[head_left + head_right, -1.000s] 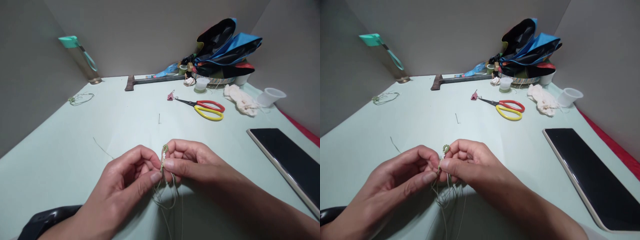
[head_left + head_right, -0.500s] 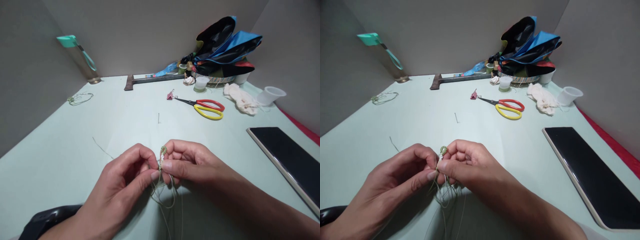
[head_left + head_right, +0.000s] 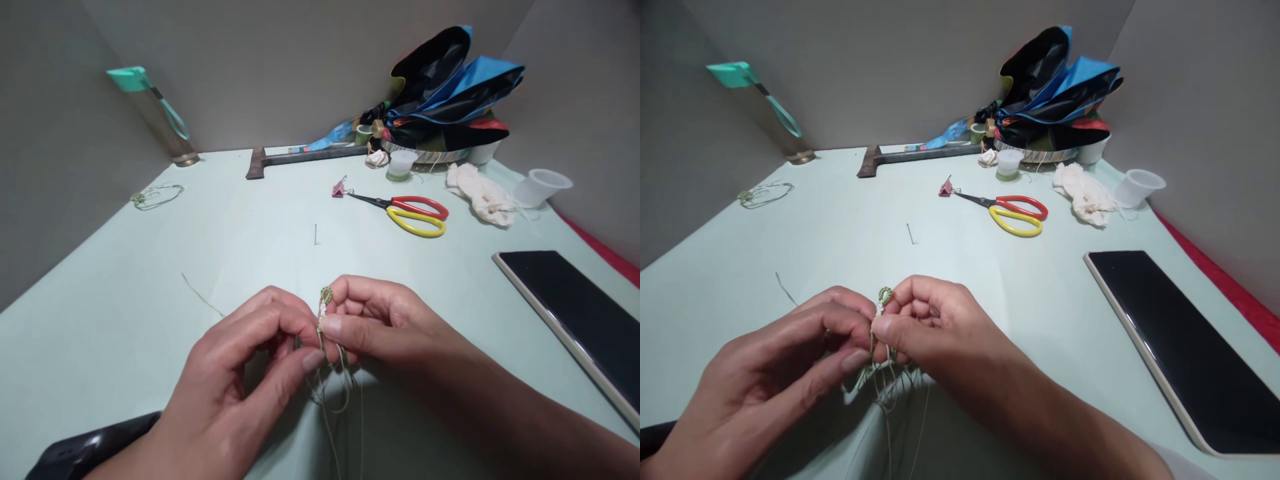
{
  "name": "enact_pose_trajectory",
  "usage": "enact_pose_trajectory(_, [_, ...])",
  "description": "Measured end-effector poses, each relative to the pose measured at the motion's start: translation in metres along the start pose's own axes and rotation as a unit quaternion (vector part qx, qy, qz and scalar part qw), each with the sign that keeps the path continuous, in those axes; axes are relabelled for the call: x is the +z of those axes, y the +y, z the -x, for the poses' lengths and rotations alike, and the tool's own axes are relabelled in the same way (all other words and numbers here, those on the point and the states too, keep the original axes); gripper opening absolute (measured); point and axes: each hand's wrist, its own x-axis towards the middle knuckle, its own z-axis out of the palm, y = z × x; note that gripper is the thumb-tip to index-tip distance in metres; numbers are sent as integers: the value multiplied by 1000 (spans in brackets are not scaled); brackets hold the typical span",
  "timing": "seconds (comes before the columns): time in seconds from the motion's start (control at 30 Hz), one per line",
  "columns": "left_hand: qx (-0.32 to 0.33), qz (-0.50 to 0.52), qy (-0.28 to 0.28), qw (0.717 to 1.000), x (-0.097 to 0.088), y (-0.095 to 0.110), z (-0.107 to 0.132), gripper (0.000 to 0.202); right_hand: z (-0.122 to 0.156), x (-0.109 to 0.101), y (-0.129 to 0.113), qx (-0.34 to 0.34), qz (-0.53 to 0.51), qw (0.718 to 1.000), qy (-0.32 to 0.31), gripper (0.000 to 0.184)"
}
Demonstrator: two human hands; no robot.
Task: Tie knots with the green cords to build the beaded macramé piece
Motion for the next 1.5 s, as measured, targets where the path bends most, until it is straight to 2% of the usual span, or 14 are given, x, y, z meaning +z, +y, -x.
enact_pose_trajectory(0.1, [8,-15,-9,1000,0,-3,0,25,-1,1,2,4,-11,1000,2,33])
enact_pose_trajectory(0.2, [-15,0,-20,1000,-1,-4,0,25,-1,2,3,10,-12,1000,6,33])
enact_pose_trajectory(0.3, [-42,8,-23,999,-1,-4,1,20,-1,2,2,11,-15,1000,8,33])
enact_pose_trajectory(0.47, [-39,-4,-14,999,-1,-6,1,18,-1,2,2,5,-13,1000,14,34])
enact_pose_trajectory(0.57, [-68,22,-26,997,-3,-6,0,21,-2,1,3,2,-12,1000,15,33])
enact_pose_trajectory(0.73, [-133,95,-6,987,-2,-5,0,21,-2,3,4,-3,-17,1000,21,33])
enact_pose_trajectory(0.83, [-157,72,-2,985,0,-4,-1,21,-1,4,5,-7,-29,999,23,34])
enact_pose_trajectory(0.93, [-149,46,-10,988,0,-5,-1,25,-2,4,5,-15,-18,1000,14,32])
enact_pose_trajectory(1.17, [-145,92,-14,985,-2,-11,0,29,-5,0,6,-18,12,999,44,30])
enact_pose_trajectory(1.33, [-149,138,-32,979,-3,-11,1,29,-5,1,7,-24,5,999,41,28])
enact_pose_trajectory(1.5, [-136,136,-23,981,-3,-11,0,21,-4,2,6,-18,12,999,46,29])
